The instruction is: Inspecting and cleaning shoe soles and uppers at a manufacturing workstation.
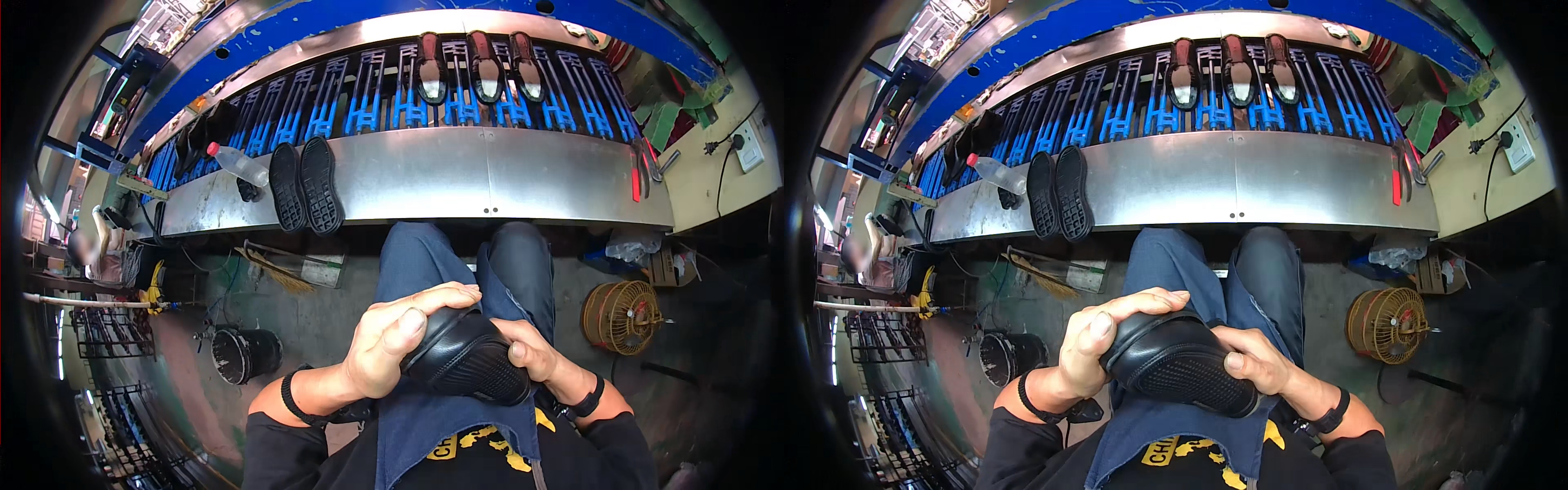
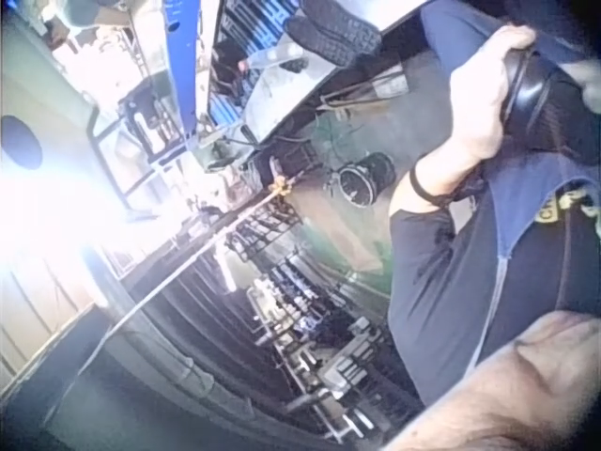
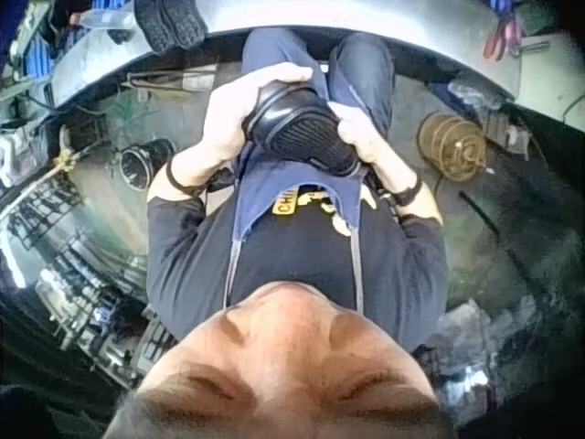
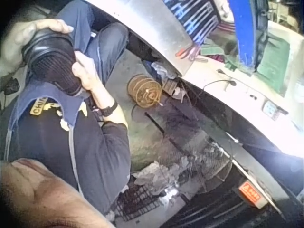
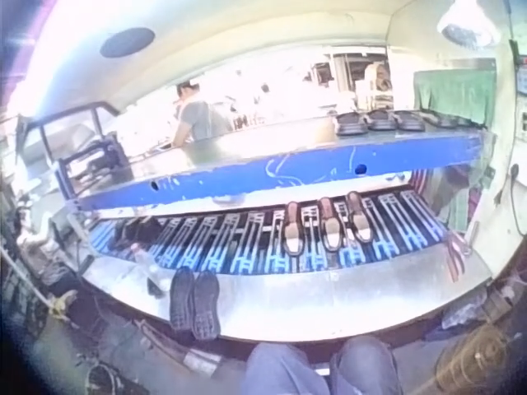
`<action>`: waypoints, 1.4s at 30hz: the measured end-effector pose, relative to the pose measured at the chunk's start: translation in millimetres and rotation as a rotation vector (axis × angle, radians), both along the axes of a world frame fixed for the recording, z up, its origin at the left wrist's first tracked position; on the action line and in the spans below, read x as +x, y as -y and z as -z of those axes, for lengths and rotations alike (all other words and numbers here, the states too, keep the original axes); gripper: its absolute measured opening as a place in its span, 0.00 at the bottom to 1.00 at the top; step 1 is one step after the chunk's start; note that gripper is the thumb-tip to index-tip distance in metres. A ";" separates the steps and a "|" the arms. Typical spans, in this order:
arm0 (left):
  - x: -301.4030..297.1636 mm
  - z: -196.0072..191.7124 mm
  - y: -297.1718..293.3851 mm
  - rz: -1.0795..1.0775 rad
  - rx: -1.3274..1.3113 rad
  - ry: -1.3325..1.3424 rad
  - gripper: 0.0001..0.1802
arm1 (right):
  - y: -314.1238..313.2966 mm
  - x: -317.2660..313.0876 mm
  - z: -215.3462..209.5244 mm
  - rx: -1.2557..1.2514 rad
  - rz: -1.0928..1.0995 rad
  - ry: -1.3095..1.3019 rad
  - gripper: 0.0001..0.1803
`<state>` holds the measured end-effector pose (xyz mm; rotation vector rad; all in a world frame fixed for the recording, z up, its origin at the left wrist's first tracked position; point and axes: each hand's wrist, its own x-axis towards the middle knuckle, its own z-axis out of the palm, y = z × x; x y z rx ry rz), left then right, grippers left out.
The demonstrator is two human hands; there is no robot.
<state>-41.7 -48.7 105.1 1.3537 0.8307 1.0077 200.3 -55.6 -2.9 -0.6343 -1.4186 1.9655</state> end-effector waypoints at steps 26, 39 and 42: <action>47.7 35.7 11.0 -0.206 0.466 -0.224 0.48 | -0.6 24.9 12.3 -0.333 0.174 -0.290 0.43; 14.8 6.8 -37.1 0.131 0.297 -0.294 0.40 | -2.6 13.7 7.4 -0.662 0.236 -0.613 0.40; 12.7 2.3 -34.3 0.165 0.199 -0.252 0.38 | -0.8 12.9 10.1 -0.659 0.199 -0.658 0.39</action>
